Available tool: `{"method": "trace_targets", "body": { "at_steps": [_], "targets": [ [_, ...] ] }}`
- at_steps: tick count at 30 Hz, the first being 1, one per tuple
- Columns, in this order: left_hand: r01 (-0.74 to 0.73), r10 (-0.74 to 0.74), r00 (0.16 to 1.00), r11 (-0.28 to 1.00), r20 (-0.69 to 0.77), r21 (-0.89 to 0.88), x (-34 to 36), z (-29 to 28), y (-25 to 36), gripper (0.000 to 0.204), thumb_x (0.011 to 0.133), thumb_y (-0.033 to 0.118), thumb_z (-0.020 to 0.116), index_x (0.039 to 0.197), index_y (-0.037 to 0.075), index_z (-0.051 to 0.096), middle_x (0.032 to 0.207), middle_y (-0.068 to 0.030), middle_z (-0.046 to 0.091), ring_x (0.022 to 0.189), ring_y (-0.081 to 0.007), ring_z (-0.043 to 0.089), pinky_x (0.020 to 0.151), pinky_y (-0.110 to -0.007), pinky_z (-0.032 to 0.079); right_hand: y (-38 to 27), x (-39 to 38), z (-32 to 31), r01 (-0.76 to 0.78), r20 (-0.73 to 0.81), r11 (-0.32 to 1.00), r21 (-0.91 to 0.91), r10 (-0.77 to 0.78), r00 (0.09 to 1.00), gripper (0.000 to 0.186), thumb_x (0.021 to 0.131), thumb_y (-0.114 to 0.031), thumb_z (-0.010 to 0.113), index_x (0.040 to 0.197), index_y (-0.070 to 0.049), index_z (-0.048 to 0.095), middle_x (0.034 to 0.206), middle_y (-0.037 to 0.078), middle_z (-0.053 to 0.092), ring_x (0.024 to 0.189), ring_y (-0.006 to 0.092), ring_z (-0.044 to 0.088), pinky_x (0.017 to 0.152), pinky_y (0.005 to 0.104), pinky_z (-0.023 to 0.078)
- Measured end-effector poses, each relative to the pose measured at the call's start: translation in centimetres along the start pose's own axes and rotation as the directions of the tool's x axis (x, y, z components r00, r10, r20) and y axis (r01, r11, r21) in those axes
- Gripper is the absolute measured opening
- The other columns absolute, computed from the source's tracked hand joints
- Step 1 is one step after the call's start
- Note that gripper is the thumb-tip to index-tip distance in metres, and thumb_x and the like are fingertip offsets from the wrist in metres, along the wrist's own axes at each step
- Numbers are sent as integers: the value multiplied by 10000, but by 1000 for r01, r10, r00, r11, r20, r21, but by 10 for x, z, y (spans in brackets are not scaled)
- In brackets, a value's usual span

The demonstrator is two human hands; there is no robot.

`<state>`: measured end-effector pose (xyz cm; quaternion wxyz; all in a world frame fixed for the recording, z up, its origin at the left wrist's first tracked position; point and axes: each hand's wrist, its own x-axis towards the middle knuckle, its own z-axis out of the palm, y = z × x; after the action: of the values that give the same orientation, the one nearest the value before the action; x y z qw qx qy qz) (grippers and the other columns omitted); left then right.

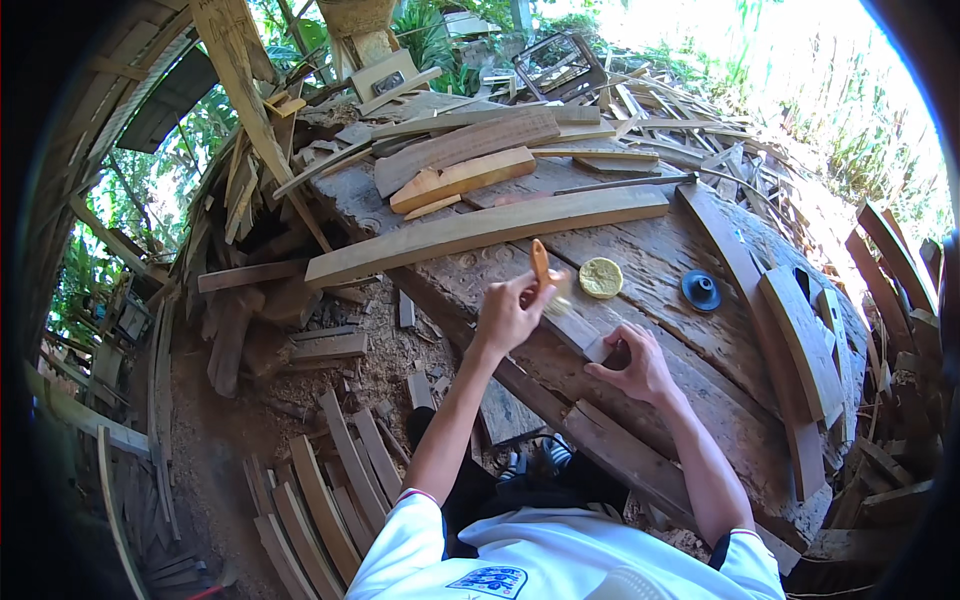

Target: The person applies a finish to a small rectangular wooden block using a small brush, repeatedly dipping the brush into a small container of finish. They then use a sanding block to smooth the surface of the wood. The person alternates between applying finish and sanding the block.

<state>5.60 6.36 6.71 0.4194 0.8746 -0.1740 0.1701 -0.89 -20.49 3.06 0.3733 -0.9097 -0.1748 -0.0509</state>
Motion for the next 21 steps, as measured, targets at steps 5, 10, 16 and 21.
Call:
{"method": "trace_targets", "body": {
  "at_steps": [5,10,16,21],
  "targets": [
    [-57,68,995,990,-78,130,-10,3,18,282,1035,241,708,1278,116,780,878,-175,790,758,-292,787,670,-420,615,-2,0,-1,-3,10,1000,-7,3,1000,572,748,-506,938,1016,-79,666,981,89,653,939,288,632,911,421,503],
    [-75,118,923,989,367,-129,-19,-8,50,248,994,220,768,1204,97,816,1007,-182,810,881,-293,810,758,-398,625,-4,0,-5,7,28,1000,-22,-6,1000,579,744,-527,935,1004,-89,660,967,84,649,925,276,629,902,419,500],
    [-8,4,1000,987,25,161,1,-4,19,272,1014,214,729,1261,110,780,917,-162,805,802,-304,799,698,-400,642,-3,0,-3,20,1,1000,-17,-20,1000,577,743,-533,930,992,-92,653,950,82,646,915,272,625,891,420,495],
    [-137,133,991,973,32,184,-11,13,31,234,1008,254,729,1200,145,807,853,-190,772,784,-340,780,693,-424,620,-2,-1,-3,37,-4,999,-3,-37,999,569,741,-524,929,984,-89,655,924,81,646,888,272,620,878,410,487]
  ]
}}
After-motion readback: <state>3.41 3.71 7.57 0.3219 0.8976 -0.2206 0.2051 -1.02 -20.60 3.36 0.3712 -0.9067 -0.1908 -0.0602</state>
